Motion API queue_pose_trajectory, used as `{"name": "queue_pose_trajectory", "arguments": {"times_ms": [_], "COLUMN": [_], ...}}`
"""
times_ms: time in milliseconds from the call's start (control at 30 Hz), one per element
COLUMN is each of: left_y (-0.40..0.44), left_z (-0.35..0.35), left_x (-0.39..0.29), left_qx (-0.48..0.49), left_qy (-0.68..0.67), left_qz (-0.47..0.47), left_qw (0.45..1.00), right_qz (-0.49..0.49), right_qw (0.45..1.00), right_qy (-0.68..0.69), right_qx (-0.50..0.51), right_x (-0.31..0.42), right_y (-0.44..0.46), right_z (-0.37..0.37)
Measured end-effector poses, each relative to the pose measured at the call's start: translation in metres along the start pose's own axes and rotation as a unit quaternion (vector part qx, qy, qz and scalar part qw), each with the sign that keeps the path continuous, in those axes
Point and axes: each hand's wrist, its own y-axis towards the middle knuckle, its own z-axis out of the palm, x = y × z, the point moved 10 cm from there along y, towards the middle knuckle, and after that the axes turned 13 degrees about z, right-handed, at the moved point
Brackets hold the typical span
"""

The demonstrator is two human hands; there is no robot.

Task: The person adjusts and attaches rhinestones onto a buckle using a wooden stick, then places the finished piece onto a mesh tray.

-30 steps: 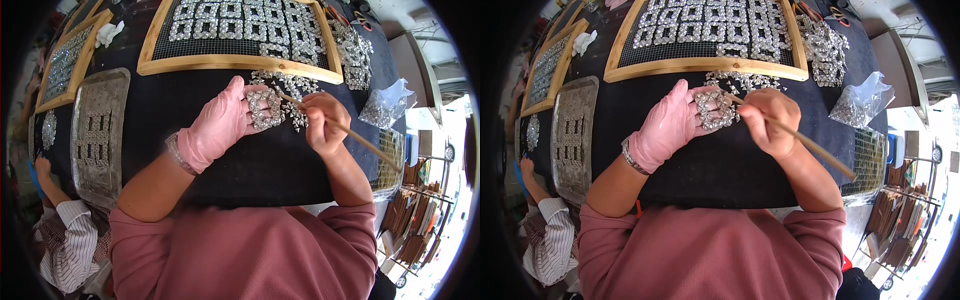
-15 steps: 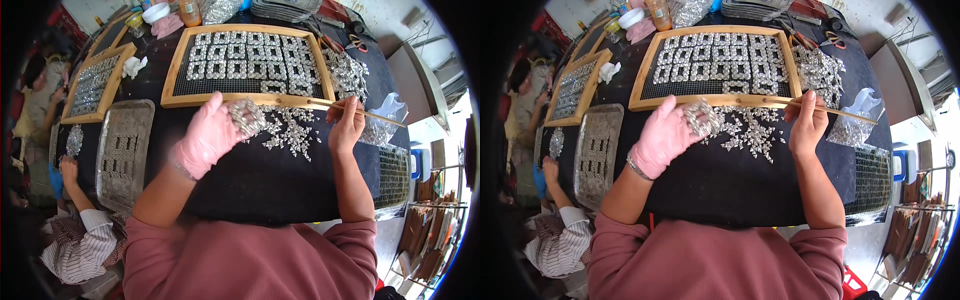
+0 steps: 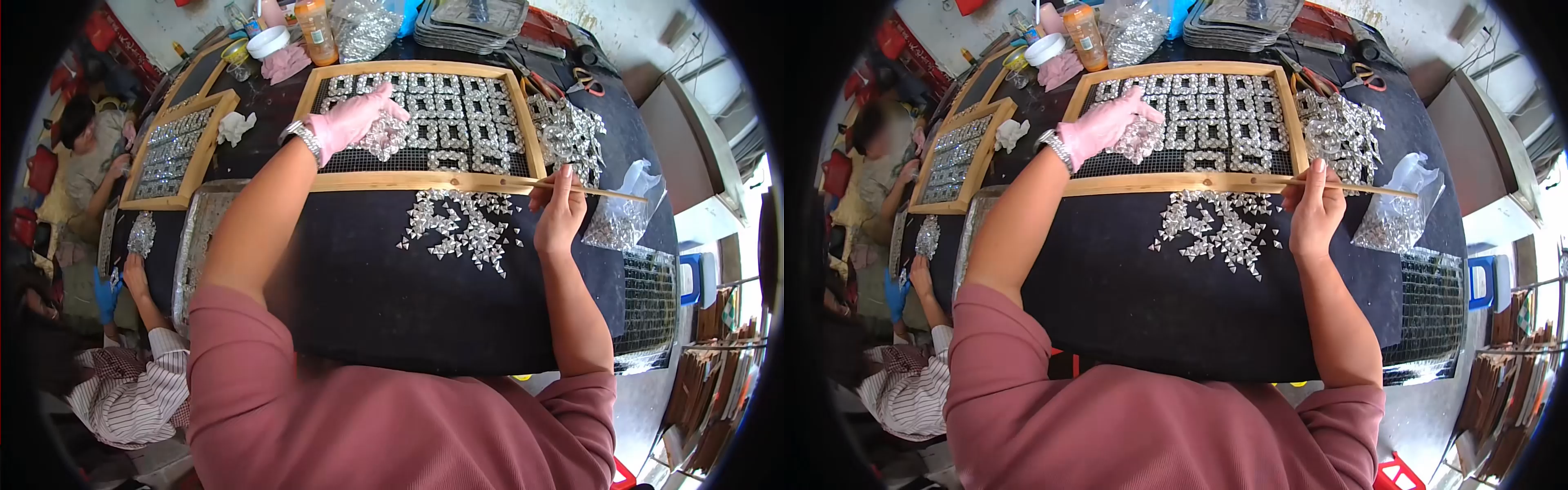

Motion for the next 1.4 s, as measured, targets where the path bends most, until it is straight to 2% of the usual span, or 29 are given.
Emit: {"name": "queue_pose_trajectory", "arguments": {"times_ms": [33,67,100,267,400,500,533,867,967,1067,1400], "left_y": [0.006,0.012,0.016,0.028,0.016,0.025,0.019,0.019,0.015,0.012,0.019], "left_z": [0.002,-0.002,0.002,0.018,0.037,0.043,0.050,0.045,0.047,0.052,0.047], "left_x": [0.007,0.006,0.005,0.012,0.006,0.019,0.014,0.004,-0.002,-0.020,-0.010], "left_qx": [0.006,0.013,0.050,0.115,0.164,0.191,0.198,0.159,0.143,0.161,0.146], "left_qy": [-0.019,0.059,0.079,0.249,0.267,0.243,0.245,0.284,0.226,0.289,0.272], "left_qz": [-0.006,0.032,0.070,0.077,0.047,0.073,0.051,0.121,0.123,0.209,0.156], "left_qw": [1.000,0.998,0.993,0.959,0.949,0.948,0.948,0.938,0.956,0.920,0.938], "right_qz": [0.003,0.007,0.011,0.009,0.012,0.015,0.015,0.005,0.008,0.010,0.002], "right_qw": [1.000,1.000,1.000,1.000,1.000,1.000,1.000,1.000,1.000,1.000,1.000], "right_qy": [0.002,0.004,0.005,0.000,-0.001,-0.002,-0.001,-0.005,-0.001,0.001,0.000], "right_qx": [0.001,0.002,0.001,0.002,0.007,0.006,0.006,0.019,0.017,0.015,0.016], "right_x": [0.000,-0.001,-0.002,-0.002,-0.004,-0.005,-0.005,-0.001,-0.001,-0.001,0.001], "right_y": [0.001,0.001,0.001,0.001,0.003,0.002,0.002,0.001,0.000,-0.001,-0.002], "right_z": [0.000,0.000,0.000,0.000,0.000,0.001,0.001,0.004,0.004,0.003,0.003]}}
